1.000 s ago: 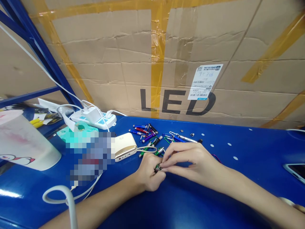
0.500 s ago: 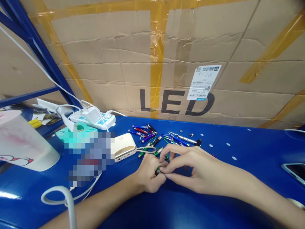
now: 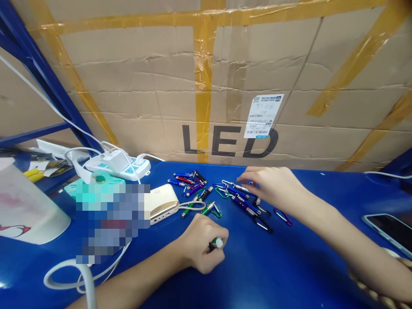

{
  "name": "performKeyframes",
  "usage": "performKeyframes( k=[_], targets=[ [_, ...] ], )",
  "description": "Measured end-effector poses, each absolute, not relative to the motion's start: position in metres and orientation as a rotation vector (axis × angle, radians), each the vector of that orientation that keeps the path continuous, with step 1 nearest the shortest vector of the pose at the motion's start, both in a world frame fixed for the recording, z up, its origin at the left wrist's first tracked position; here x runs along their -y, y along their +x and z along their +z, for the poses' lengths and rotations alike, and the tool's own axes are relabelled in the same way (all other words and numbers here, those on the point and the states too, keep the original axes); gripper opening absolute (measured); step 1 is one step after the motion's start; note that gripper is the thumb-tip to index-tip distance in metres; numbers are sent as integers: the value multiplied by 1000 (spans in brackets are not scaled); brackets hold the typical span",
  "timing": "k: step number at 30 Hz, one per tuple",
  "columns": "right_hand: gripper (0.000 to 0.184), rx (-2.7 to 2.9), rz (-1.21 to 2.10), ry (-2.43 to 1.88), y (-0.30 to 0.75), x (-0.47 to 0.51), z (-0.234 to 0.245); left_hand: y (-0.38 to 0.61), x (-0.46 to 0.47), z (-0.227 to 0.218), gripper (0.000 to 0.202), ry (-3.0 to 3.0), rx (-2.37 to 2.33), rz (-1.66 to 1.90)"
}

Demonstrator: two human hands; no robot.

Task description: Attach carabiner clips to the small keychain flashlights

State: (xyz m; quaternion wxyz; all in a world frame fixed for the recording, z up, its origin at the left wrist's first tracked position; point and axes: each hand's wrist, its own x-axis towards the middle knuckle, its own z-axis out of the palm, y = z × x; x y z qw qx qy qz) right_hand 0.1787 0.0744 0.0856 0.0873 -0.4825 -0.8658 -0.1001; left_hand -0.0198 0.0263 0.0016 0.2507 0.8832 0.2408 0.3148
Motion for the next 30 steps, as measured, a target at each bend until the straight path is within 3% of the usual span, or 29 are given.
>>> performKeyframes(
  k=[10,18,23,30],
  targets=[
    [18,2422,-340,-1784,219,-68,78,-19,-25,3,6,2512,-605,782],
    [24,2375,-141,-1410,181,-34,26,-17,-20,5,9,2632,-679,792],
    [40,2607,50,-1011,154,-22,14,-18,-19,1,8,2615,-632,946],
    [34,2605,170,-1028,155,-16,9,-17,-26,10,22,2151,-1511,1230]
  ],
)
